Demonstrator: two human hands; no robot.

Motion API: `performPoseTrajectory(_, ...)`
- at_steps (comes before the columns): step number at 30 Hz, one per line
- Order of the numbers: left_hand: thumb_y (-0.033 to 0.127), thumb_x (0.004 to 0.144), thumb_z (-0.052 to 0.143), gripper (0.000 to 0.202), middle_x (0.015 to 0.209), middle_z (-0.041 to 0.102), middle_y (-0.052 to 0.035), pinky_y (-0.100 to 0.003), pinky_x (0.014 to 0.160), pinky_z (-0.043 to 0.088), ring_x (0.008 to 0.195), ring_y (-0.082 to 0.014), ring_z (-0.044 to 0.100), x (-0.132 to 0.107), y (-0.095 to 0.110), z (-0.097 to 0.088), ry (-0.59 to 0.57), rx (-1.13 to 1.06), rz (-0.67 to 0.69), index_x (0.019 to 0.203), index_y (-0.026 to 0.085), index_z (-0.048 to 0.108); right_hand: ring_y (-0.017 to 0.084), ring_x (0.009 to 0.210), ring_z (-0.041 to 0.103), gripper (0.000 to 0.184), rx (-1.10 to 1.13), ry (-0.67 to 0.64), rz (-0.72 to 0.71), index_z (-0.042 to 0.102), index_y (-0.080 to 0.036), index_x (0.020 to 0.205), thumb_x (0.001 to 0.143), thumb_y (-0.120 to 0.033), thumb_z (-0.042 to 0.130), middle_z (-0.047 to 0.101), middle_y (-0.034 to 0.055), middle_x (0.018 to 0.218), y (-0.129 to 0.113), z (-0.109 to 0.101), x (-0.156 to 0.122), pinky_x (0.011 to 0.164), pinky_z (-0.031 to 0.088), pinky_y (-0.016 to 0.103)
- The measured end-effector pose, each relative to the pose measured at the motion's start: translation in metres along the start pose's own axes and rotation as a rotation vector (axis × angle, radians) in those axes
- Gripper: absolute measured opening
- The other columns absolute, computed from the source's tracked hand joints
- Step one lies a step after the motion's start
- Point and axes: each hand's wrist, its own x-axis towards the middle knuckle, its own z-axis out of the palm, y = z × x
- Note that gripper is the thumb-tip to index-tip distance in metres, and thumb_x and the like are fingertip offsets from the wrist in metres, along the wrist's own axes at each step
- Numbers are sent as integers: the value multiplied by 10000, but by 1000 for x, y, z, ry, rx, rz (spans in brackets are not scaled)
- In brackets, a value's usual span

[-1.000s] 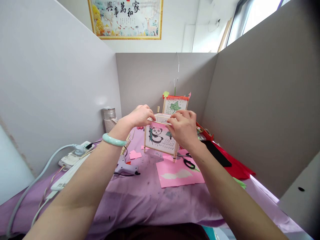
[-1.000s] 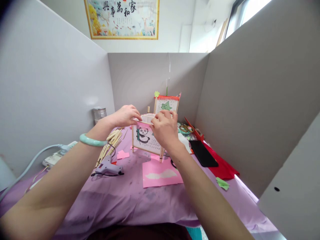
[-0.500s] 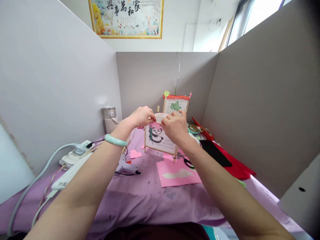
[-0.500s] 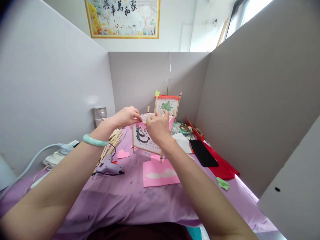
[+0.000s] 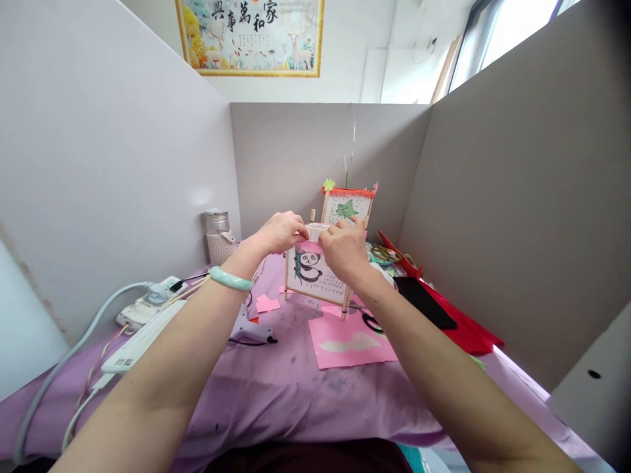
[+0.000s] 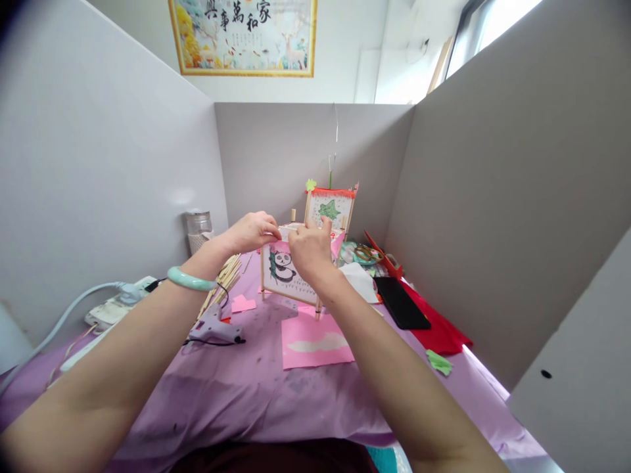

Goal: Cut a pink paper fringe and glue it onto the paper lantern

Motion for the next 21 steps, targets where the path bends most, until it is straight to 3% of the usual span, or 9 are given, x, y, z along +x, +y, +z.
performPoseTrajectory(5, 206, 814, 552, 205, 937, 719, -28, -308, 847, 448, 905, -182, 581, 0, 4, -5, -33, -3, -5, 841, 239, 752, 238, 877, 495, 231, 23, 36, -24, 695, -172, 820, 873, -124, 475, 688, 81, 790, 3, -2, 0, 946, 208, 502)
performPoseTrajectory(8, 182, 815, 541, 273, 1013, 717, -23, -313, 885, 446, 962, -178, 578, -3, 7, -14, -5, -57, -27, 1015, 240, 717, 244, 957, 490, 210, 112, 196, 3, 686, -190, 869, 912, -225, 483, 685, 75, 895, 11, -11, -5, 942, 241, 460)
performPoseTrajectory(11, 188, 812, 554, 253, 1008, 714, -27, -327, 894, 454, 981, -184, 585, -8, 14, -25, 142, -104, -84, 1018, 222, 697, 227, 967, 513, 236, 255, 407, 159, 668, -204, 903, 944, -296, 455, 672, 66, 956, 21, -21, -19, 880, 325, 387)
performPoseTrajectory(14, 244, 840, 553, 142, 921, 707, -30, -326, 860, 476, 928, -179, 602, -19, 39, -38, 434, -162, -221, 870, 196, 683, 208, 912, 560, 252, 381, 585, 347, 633, -198, 869, 957, -303, 421, 657, 70, 916, 25, -20, -46, 847, 379, 359)
performPoseTrajectory(17, 295, 882, 513, 154, 843, 678, -13, -304, 789, 500, 824, -149, 609, -40, 81, -56, 774, -276, -310, 840, 208, 633, 196, 811, 586, 251, 522, 608, 418, 605, -197, 857, 958, -276, 389, 640, 58, 821, 19, -7, -76, 779, 430, 334)
performPoseTrajectory(19, 263, 901, 474, 205, 724, 622, 7, -303, 751, 508, 740, -132, 599, -63, 111, -70, 1097, -393, -314, 736, 216, 586, 184, 760, 601, 219, 633, 473, 397, 600, -198, 973, 948, -235, 385, 644, 48, 819, 8, 4, -91, 728, 453, 310)
performPoseTrajectory(21, 219, 913, 414, 290, 635, 528, 24, -306, 728, 514, 662, -114, 568, -91, 133, -84, 1410, -493, -274, 641, 212, 514, 171, 773, 617, 257, 725, 220, 218, 600, -198, 1059, 919, -160, 388, 662, 41, 833, -9, 12, -97, 719, 462, 287)
